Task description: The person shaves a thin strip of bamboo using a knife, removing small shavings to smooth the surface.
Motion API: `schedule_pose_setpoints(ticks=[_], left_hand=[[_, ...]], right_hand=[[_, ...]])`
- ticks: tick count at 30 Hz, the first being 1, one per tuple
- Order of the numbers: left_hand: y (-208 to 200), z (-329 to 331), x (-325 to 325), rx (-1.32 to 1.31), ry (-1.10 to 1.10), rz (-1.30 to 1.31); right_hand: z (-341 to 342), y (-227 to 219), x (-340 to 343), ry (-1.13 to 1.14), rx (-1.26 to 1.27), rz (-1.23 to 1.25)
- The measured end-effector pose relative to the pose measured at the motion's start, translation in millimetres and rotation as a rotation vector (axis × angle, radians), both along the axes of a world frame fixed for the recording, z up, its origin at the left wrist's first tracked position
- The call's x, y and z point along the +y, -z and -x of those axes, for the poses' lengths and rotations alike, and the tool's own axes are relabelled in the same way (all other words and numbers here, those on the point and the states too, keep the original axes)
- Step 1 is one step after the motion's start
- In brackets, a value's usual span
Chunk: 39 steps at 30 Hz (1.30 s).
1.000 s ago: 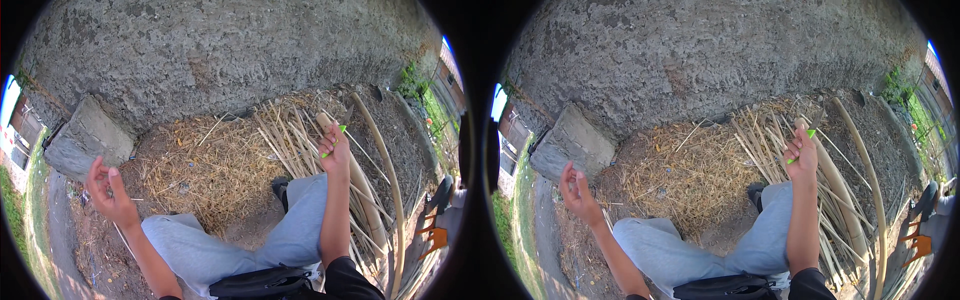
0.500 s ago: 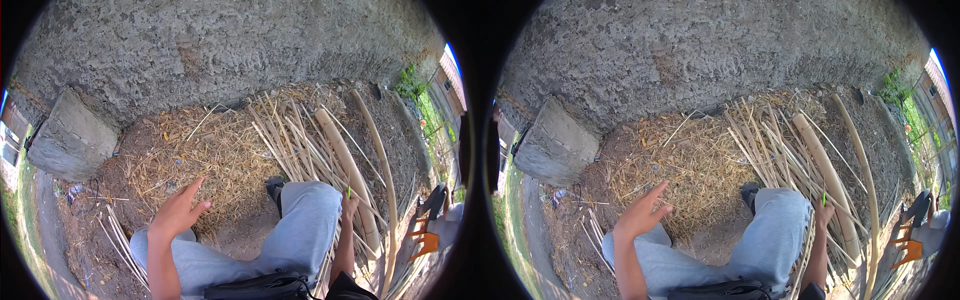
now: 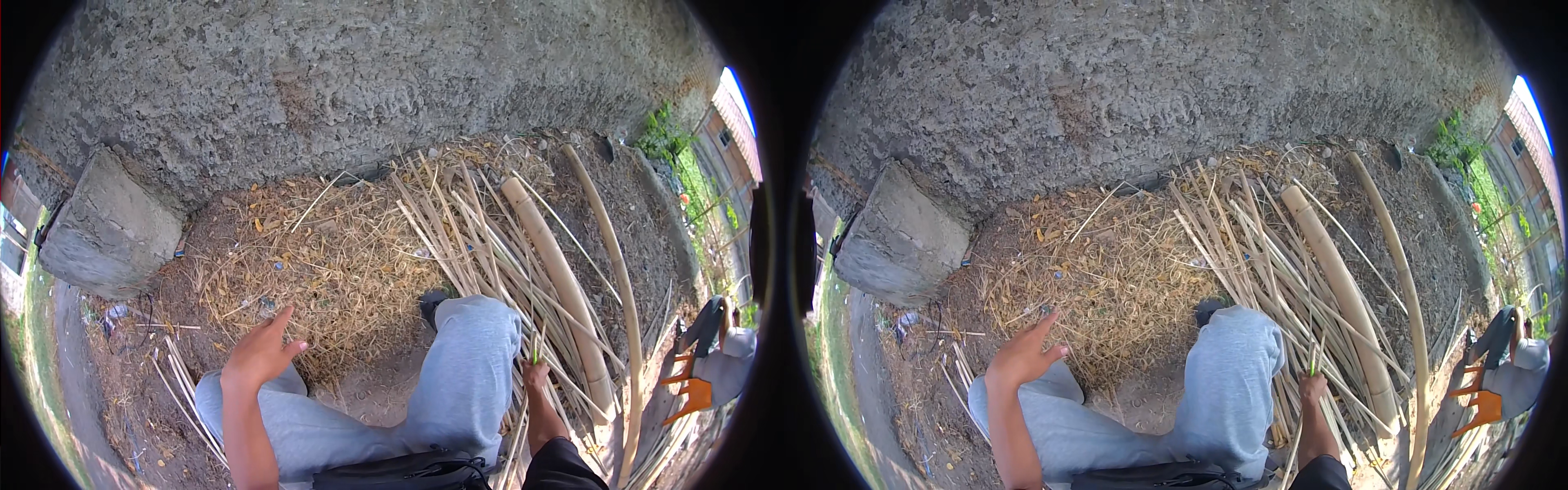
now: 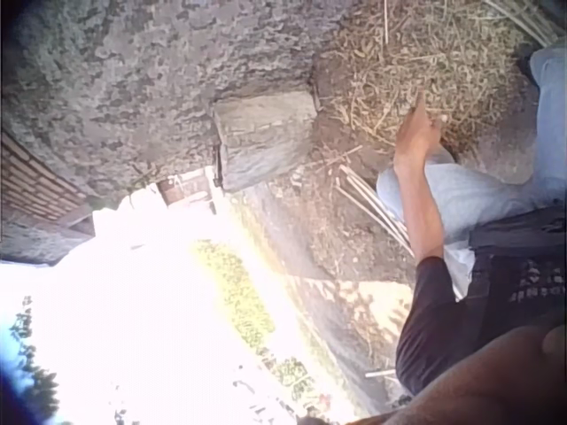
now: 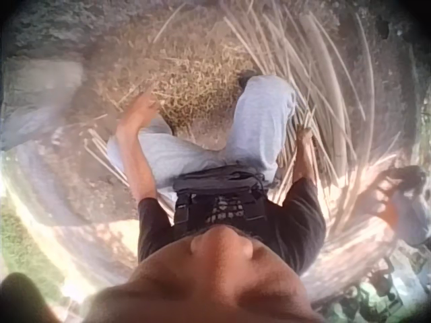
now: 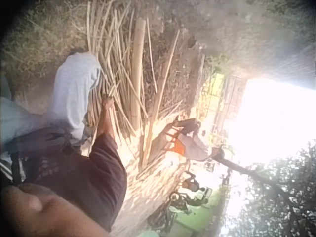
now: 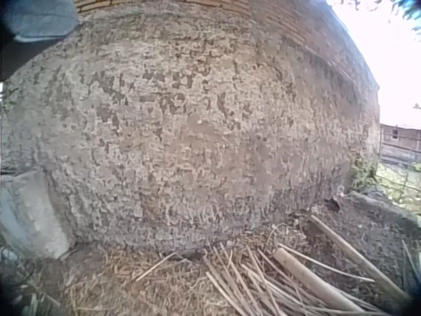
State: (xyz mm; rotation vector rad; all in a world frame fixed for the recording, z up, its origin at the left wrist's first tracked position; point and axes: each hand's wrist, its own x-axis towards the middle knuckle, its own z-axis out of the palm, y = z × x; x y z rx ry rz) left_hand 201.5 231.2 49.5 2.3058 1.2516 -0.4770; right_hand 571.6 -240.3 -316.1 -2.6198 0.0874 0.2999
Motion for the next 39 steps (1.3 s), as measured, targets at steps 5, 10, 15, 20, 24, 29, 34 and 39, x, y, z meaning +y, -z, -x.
schedule_pose_setpoints(ticks=[5, 10, 15, 20, 24, 29, 34, 39], left_hand=[[5, 9, 5, 0.011, -0.022, -0.010], [9, 7, 6, -0.032, -0.042, 0.013], [5, 23, 10, 0.012, -0.120, 0.007], [0, 20, 13, 0.064, -0.208, 0.024], [16, 36, 24, 0.011, -0.235, 0.036], [10, 40, 23, 0.042, -0.265, 0.003], [5, 26, 19, 0.022, -0.254, -0.023], [15, 26, 23, -0.035, -0.246, 0.007]], right_hand=[[32, -5, 50, -0.087, 0.028, 0.273], [25, 16, 29, -0.057, -0.230, 0.215], [-64, 11, 25, 0.085, -0.336, 0.073], [-146, 45, -1, -0.072, -0.123, 0.276], [-185, 88, -26, -0.512, -0.302, 0.438], [-161, 85, 21, -0.485, -0.160, 0.140], [-158, 59, 20, -0.462, -0.025, 0.289], [-170, 57, 14, -0.746, -0.073, 0.578]])
